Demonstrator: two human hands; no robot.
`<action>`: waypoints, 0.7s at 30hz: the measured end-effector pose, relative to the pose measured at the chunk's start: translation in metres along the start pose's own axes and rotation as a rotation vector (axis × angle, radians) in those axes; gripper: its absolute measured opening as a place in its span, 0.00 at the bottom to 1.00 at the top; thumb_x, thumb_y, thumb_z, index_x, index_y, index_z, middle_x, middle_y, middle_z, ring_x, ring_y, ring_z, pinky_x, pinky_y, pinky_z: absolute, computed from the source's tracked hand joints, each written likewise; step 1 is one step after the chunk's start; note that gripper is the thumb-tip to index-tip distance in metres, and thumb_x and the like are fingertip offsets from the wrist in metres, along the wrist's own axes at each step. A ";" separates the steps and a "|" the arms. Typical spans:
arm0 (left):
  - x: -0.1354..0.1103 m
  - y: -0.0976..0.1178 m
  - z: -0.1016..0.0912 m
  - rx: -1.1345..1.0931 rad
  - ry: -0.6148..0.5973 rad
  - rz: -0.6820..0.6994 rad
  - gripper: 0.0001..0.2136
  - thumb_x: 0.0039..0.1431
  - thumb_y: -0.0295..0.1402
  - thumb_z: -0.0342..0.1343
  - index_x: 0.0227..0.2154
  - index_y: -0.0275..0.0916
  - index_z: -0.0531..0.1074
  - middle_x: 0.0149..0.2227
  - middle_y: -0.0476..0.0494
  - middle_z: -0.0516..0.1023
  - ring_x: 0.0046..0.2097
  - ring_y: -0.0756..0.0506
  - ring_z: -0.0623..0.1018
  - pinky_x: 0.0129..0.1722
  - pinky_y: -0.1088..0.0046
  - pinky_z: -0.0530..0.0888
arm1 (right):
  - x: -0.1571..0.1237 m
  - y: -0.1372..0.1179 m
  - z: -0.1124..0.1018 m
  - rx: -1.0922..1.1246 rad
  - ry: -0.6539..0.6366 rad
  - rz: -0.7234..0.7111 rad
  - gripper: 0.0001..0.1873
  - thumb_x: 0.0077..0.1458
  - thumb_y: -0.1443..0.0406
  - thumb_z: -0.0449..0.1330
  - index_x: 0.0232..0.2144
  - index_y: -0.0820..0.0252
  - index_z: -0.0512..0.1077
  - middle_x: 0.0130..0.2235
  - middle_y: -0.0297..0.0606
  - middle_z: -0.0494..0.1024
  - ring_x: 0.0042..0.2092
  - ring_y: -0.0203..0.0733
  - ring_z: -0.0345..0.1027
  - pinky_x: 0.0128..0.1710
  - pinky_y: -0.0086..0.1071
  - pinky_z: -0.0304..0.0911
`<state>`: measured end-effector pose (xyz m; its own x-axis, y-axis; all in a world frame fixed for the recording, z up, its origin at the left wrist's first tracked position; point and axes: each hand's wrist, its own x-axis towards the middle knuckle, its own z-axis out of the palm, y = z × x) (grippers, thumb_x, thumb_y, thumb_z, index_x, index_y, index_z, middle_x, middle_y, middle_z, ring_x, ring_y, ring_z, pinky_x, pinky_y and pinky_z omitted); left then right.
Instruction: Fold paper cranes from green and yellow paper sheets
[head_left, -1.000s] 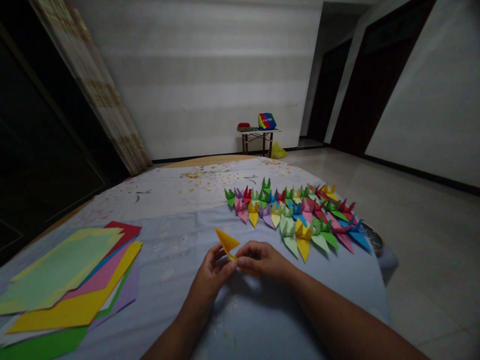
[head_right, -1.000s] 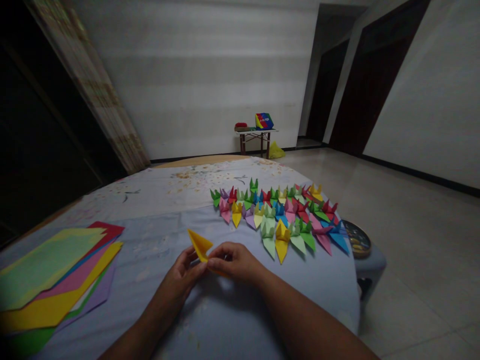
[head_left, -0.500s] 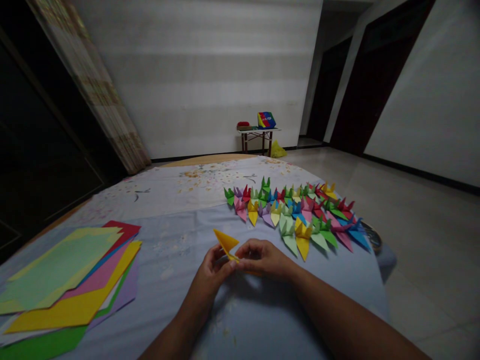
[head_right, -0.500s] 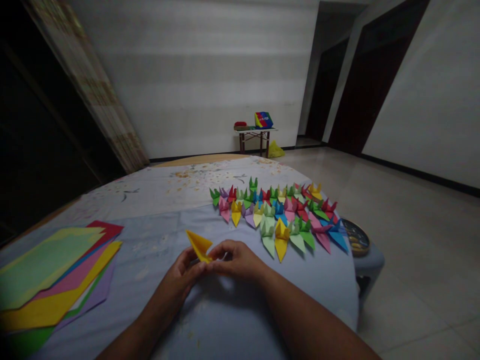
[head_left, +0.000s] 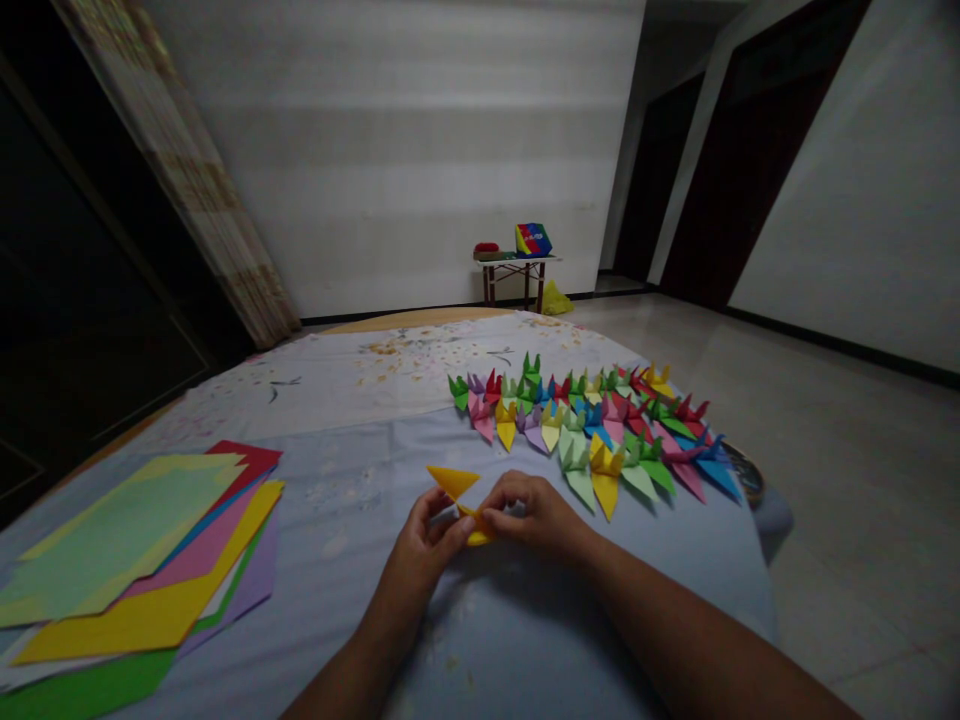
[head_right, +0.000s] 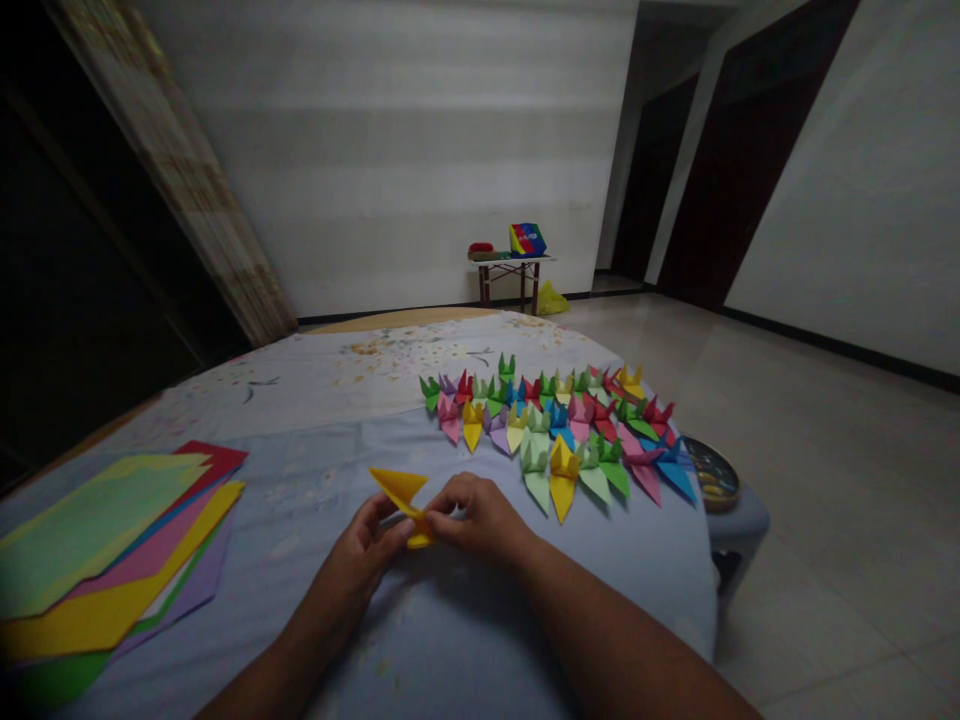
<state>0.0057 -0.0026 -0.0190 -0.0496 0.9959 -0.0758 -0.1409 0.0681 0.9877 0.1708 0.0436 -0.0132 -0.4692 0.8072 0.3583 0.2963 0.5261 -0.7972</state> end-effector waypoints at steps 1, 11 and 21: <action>-0.002 0.003 0.002 -0.006 -0.004 -0.012 0.26 0.43 0.40 0.63 0.45 0.36 0.65 0.49 0.36 0.72 0.45 0.40 0.76 0.45 0.64 0.72 | 0.000 0.000 0.000 0.006 0.008 0.009 0.04 0.48 0.68 0.60 0.25 0.61 0.75 0.26 0.33 0.73 0.31 0.34 0.66 0.33 0.27 0.59; -0.010 0.021 0.008 -0.016 0.006 0.012 0.24 0.46 0.39 0.61 0.45 0.37 0.65 0.42 0.41 0.77 0.43 0.40 0.77 0.44 0.65 0.72 | 0.002 0.008 0.006 0.414 -0.064 0.272 0.19 0.42 0.53 0.64 0.24 0.65 0.73 0.22 0.31 0.69 0.24 0.30 0.59 0.24 0.25 0.53; -0.002 0.017 -0.005 0.086 -0.100 0.020 0.24 0.48 0.38 0.58 0.47 0.35 0.62 0.51 0.35 0.70 0.43 0.41 0.77 0.42 0.65 0.73 | -0.002 0.004 0.009 0.181 0.006 0.139 0.12 0.51 0.62 0.57 0.38 0.62 0.68 0.27 0.32 0.71 0.26 0.31 0.61 0.26 0.25 0.58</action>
<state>-0.0017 -0.0036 -0.0028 0.0479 0.9978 -0.0466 -0.0558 0.0492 0.9972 0.1654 0.0413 -0.0215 -0.4291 0.8703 0.2416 0.2034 0.3537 -0.9130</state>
